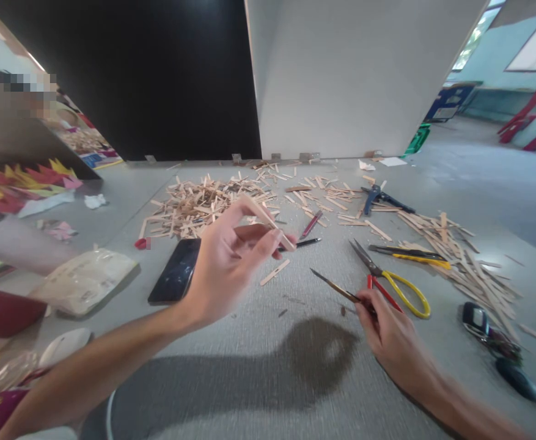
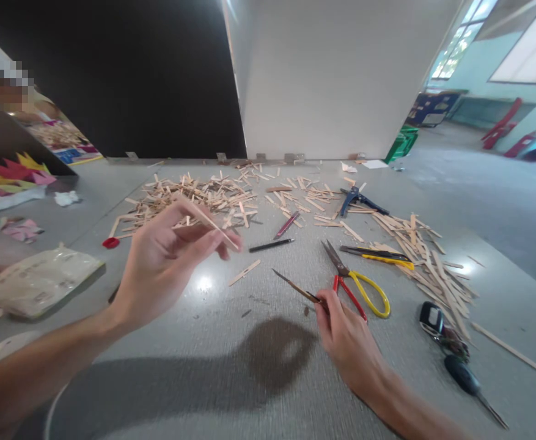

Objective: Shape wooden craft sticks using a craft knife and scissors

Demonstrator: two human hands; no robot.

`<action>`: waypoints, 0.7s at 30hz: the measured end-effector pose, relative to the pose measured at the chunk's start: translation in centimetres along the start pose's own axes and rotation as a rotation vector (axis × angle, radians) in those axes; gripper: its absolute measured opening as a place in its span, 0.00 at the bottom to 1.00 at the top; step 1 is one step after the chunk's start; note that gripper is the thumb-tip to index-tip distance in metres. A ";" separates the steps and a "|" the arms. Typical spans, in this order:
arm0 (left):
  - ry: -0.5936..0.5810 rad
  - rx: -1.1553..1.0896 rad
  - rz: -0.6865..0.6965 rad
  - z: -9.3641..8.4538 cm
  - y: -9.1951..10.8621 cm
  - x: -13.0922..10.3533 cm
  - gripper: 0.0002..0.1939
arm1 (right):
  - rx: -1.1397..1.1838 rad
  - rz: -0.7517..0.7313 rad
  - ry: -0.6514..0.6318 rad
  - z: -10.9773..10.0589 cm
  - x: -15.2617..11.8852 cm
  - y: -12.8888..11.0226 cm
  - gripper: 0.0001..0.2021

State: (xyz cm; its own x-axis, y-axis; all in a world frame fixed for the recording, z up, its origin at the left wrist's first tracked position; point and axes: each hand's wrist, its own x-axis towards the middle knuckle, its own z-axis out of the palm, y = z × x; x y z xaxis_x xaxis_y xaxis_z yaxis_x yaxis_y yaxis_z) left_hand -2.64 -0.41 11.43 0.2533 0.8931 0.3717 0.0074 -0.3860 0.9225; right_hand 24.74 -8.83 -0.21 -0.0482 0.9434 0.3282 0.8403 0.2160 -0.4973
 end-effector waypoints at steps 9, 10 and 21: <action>-0.259 0.071 -0.243 1.8 -0.3 -1.9 0.06 | 0.255 0.039 0.123 -1.8 -0.5 -2.2 0.08; -0.260 0.074 -0.251 2.0 -0.5 -2.1 0.07 | 0.315 0.065 0.100 -2.0 -0.8 -2.7 0.07; -0.305 0.251 -0.151 2.7 -1.8 -2.5 0.07 | 0.302 -0.015 0.039 -2.8 -4.2 -4.1 0.26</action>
State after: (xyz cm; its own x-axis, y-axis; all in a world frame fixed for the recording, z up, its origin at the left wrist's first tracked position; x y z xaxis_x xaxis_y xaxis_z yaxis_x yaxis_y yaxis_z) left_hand -0.65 -2.55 8.57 0.5055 0.8495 0.1513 0.2927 -0.3338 0.8961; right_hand 23.04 -14.34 2.71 -0.0337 0.9302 0.3655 0.6408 0.3008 -0.7063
